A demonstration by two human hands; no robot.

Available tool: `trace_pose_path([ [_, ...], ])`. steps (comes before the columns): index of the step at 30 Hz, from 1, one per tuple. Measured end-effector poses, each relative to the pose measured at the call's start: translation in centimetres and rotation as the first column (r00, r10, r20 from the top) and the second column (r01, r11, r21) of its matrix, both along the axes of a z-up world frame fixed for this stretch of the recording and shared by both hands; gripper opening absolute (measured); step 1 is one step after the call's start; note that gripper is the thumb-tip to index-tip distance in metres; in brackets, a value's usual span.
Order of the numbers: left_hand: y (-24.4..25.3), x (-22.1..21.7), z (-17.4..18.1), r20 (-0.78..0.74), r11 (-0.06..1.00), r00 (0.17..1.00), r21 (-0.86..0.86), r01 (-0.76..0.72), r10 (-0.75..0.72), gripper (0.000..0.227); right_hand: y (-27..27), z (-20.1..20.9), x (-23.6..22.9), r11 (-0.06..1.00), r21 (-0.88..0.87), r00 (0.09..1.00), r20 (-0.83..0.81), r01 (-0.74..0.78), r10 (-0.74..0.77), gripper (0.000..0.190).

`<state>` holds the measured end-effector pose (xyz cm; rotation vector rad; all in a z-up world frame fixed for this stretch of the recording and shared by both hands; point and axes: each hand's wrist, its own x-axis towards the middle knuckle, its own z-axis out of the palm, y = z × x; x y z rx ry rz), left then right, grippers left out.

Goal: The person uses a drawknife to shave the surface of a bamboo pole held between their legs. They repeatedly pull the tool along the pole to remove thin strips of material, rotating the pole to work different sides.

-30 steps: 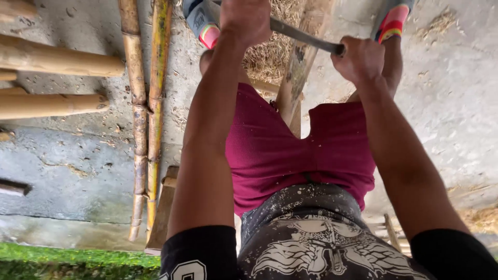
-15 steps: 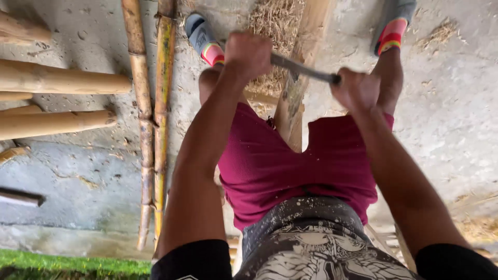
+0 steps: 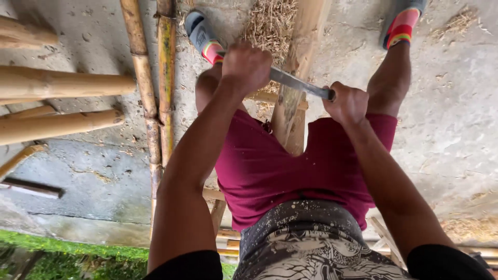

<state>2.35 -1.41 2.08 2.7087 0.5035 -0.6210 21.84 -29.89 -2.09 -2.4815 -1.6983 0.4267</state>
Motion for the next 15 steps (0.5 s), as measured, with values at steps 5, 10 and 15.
trace_pose_path([
  [5,3.2,2.1,-1.8,0.194,0.984,0.965,-0.003,-0.177,0.175,0.011,3.2,-2.4,4.1,0.997,-0.001,0.995,0.064,-0.073,0.073,0.028],
  [10,1.0,1.4,1.9,-0.088,0.999,0.996,0.016,-0.032,0.034,0.018,0.9,-2.3,0.6,0.999,0.044,1.0,0.002,-0.009,0.009,0.026],
  [15,0.6,1.4,-0.2,-0.073,1.0,0.997,0.013,0.007,-0.006,0.045,1.1,-4.6,2.8,0.993,-0.104,0.994,0.089,-0.049,0.058,0.033],
])
